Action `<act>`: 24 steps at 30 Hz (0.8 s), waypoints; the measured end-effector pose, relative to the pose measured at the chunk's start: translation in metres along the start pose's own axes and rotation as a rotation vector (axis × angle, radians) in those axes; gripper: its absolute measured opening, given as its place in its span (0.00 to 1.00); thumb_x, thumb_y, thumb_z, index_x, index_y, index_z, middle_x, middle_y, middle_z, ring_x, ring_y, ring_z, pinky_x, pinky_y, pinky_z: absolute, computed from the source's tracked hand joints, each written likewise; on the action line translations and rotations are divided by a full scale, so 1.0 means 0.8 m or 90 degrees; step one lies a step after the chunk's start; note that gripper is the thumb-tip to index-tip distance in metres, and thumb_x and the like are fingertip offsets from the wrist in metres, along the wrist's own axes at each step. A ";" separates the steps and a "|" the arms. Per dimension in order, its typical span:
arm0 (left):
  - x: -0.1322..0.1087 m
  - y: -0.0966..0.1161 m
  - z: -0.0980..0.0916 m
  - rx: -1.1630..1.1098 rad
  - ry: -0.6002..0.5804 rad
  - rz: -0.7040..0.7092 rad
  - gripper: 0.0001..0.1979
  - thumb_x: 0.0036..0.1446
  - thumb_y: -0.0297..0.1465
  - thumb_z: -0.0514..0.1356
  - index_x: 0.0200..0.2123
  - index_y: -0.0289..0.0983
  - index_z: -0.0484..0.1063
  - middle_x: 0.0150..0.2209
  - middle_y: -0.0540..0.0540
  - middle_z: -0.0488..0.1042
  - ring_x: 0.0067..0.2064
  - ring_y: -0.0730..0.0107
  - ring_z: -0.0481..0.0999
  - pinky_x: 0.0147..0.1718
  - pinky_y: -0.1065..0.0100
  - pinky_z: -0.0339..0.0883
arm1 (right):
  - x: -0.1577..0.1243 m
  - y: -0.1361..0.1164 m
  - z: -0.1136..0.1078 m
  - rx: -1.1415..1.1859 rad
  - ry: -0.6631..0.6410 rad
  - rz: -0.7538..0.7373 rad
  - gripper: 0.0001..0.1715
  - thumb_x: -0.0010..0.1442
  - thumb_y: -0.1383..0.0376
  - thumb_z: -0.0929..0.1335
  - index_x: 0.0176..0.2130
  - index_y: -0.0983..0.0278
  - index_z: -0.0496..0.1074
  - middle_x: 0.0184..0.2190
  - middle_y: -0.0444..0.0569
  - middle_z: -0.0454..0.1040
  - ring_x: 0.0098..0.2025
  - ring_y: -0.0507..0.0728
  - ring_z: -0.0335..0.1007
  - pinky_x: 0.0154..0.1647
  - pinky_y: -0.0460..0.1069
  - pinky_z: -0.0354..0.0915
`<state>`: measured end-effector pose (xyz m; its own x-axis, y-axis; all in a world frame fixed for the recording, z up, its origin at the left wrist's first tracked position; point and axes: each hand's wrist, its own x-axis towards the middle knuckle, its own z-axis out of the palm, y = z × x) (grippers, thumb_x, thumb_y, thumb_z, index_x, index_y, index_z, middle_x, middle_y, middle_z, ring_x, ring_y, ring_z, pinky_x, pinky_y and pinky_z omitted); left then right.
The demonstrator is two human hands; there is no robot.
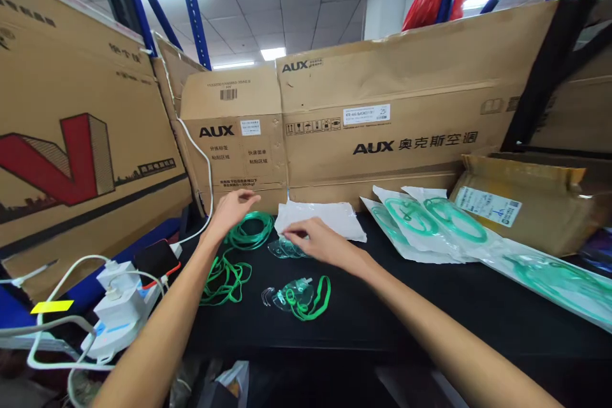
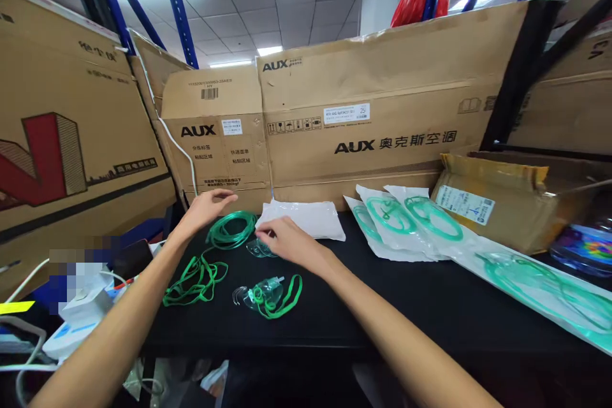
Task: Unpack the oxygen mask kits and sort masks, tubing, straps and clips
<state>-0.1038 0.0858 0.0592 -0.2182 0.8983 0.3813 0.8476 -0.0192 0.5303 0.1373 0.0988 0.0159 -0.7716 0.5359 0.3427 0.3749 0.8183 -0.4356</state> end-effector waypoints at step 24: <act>-0.160 0.032 0.091 -0.315 -0.193 0.070 0.23 0.62 0.45 0.61 0.56 0.42 0.73 0.46 0.46 0.80 0.41 0.63 0.79 0.44 0.64 0.71 | -0.110 -0.004 0.045 0.365 0.281 0.103 0.22 0.61 0.61 0.72 0.55 0.57 0.75 0.50 0.49 0.67 0.47 0.55 0.71 0.49 0.51 0.70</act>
<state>-0.0189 0.0019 -0.0309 0.0679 0.9637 0.2583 0.5146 -0.2556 0.8185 0.1851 0.0415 -0.0427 -0.4063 0.7727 0.4877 0.0455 0.5502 -0.8338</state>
